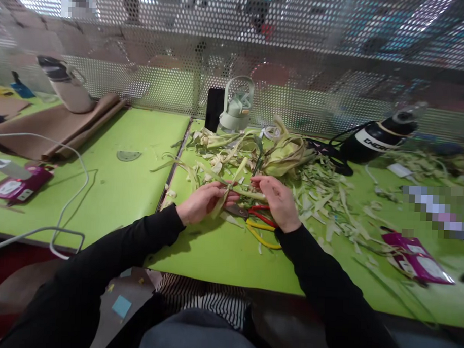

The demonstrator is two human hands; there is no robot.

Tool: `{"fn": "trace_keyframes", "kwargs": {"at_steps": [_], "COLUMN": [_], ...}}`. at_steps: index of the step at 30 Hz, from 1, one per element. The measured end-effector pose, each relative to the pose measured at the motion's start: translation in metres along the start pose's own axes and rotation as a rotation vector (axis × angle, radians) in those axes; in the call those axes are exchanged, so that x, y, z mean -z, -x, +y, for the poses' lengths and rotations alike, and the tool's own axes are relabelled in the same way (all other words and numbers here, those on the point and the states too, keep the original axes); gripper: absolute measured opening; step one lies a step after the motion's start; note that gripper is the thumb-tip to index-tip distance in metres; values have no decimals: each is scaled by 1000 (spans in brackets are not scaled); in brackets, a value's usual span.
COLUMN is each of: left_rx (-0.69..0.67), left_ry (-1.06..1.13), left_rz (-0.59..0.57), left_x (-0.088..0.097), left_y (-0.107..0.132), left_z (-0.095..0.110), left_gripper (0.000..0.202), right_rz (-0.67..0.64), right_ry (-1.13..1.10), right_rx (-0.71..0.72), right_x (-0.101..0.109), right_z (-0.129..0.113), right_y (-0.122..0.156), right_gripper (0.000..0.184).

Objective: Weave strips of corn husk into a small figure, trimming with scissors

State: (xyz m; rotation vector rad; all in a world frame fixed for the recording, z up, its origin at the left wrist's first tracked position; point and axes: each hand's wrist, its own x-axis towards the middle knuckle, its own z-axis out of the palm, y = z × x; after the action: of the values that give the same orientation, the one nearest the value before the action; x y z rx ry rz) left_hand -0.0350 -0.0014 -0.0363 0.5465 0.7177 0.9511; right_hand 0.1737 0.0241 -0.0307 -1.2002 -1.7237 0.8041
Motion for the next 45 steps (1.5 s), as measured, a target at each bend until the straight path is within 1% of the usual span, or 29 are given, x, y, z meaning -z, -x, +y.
{"fn": "trace_keyframes", "kwargs": {"at_steps": [3,5,8,12,14,15,18,20,22,23,25,27,30,35,37,41,43,45], "left_rx": [-27,-46,-58,-54,-86,-115,-210,-259,-292,-309,-324,-313,-285,-247,-215,-196,-217,-228], "left_ry": [-1,0,8,-30,-45,-46,-67,-109,-153,-165,-173,-160,-144,-130,-127,-147,-186,-243], "left_rz": [-35,-72,-111,-163,-145,-118,-33,2,9,7,-8,-12,6,16,12,-4,-50,-115], "left_x": [-1,0,4,10,11,11,11,10,9,9,9,9,10,13,14,16,18,20], "left_y": [2,3,2,-2,-3,-3,-2,-1,-1,-1,-1,-2,-4,-8,-8,-7,-6,-5], "left_z": [1,2,4,3,2,1,-1,0,1,1,1,0,-2,-3,-2,3,6,9], "left_gripper": [24,24,22,14,13,17,33,38,37,36,34,33,28,21,19,27,33,32], "right_rz": [-40,-94,-116,-140,-156,-156,-153,-177,-212,-223,-231,-217,-196,-174,-160,-100,-37,27], "right_ry": [169,218,192,-30,-84,-62,106,165,178,182,207,241,303,422,467,484,430,361], "right_rx": [147,170,111,-46,-72,-49,106,163,155,144,138,152,190,355,383,339,268,186], "right_x": [-1,-3,-6,-11,-14,-15,-16,-16,-18,-19,-22,-25,-29,-34,-34,-29,-25,-21], "right_z": [-5,-7,-6,-4,-5,-7,-14,-19,-21,-21,-20,-19,-17,-16,-16,-15,-15,-14], "right_y": [3,4,5,9,11,12,14,14,15,16,17,19,22,27,28,25,22,18], "right_gripper": [30,27,26,31,32,31,30,35,39,38,31,23,18,20,20,19,18,17]}}
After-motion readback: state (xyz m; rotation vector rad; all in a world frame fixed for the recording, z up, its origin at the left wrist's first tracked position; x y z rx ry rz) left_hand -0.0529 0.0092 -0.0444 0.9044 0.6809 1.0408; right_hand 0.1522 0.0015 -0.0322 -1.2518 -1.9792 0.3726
